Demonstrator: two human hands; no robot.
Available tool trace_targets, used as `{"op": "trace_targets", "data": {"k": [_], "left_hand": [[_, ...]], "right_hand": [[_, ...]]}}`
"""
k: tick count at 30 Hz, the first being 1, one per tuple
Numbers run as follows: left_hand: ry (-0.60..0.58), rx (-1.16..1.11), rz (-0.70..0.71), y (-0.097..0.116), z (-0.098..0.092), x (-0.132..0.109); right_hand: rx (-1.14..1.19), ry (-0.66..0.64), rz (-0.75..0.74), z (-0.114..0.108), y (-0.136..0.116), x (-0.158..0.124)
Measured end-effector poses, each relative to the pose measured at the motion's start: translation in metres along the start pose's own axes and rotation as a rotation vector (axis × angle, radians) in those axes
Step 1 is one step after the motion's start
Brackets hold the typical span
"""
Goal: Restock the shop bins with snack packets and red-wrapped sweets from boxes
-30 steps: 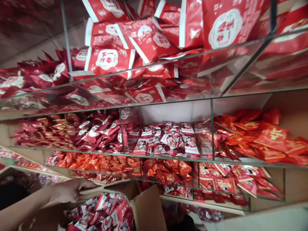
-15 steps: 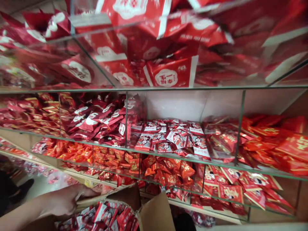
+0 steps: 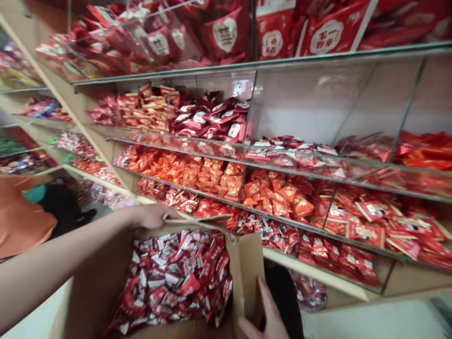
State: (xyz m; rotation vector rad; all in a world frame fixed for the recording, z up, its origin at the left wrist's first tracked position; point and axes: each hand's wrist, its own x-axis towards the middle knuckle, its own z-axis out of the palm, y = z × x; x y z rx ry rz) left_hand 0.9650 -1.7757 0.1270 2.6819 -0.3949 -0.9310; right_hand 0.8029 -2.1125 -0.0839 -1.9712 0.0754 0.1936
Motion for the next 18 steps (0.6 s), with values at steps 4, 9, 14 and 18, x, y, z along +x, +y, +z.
{"op": "trace_targets", "data": {"k": [4, 9, 14, 18], "left_hand": [[0.034, 0.063, -0.025, 0.015, 0.001, -0.015], [0.029, 0.019, -0.040, 0.043, -0.011, -0.007], [-0.039, 0.068, 0.056, 0.115, -0.003, 0.025], [-0.126, 0.240, 0.277, 0.164, 0.016, 0.061]], "right_hand": [[-0.067, -0.234, 0.012, 0.027, -0.010, -0.004], [-0.004, -0.244, 0.069, -0.041, -0.036, -0.011], [0.075, -0.154, 0.204, -0.124, -0.035, -0.046], [0.081, -0.062, 0.317, -0.144, -0.006, -0.068]]}}
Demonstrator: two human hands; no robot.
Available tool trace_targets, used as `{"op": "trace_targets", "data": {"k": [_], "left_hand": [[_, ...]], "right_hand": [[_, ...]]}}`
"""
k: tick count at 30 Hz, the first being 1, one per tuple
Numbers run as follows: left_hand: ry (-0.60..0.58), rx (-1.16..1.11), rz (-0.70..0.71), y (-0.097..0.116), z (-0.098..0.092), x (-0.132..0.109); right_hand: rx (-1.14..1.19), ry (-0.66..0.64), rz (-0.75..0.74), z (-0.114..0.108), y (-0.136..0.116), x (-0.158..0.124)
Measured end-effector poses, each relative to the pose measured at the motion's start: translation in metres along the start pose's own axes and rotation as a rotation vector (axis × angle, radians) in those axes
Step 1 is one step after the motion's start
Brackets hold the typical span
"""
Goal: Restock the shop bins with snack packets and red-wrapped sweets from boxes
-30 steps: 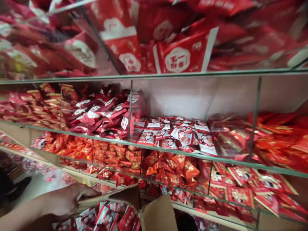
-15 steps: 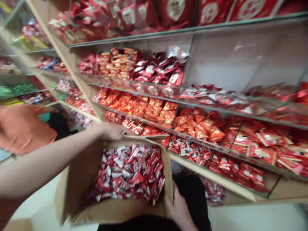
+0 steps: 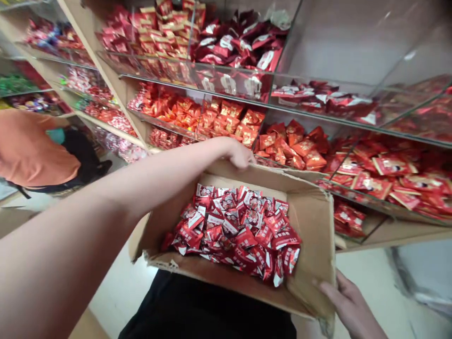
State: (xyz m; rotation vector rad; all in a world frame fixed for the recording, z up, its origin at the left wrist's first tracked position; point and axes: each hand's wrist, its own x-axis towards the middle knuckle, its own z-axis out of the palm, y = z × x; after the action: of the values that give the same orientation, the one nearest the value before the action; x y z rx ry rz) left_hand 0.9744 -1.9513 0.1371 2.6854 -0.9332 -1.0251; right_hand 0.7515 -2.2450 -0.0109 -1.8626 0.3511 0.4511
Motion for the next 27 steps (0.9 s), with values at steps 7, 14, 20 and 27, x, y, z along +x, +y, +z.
{"op": "trace_targets", "data": {"k": [7, 14, 20, 27], "left_hand": [[0.025, 0.067, 0.110, -0.007, -0.018, 0.038], [0.192, 0.197, 0.195, 0.000, -0.004, 0.073], [0.530, 0.161, 0.363, -0.023, 0.016, 0.059], [0.877, 0.096, 0.263, -0.080, 0.031, -0.001]], "right_hand": [[-0.067, -0.026, -0.059, -0.010, 0.017, 0.030], [0.035, 0.103, -0.032, -0.005, 0.035, 0.040], [0.130, 0.126, 0.009, 0.013, 0.027, 0.042], [-0.023, 0.192, -0.091, 0.019, 0.016, 0.043]]}}
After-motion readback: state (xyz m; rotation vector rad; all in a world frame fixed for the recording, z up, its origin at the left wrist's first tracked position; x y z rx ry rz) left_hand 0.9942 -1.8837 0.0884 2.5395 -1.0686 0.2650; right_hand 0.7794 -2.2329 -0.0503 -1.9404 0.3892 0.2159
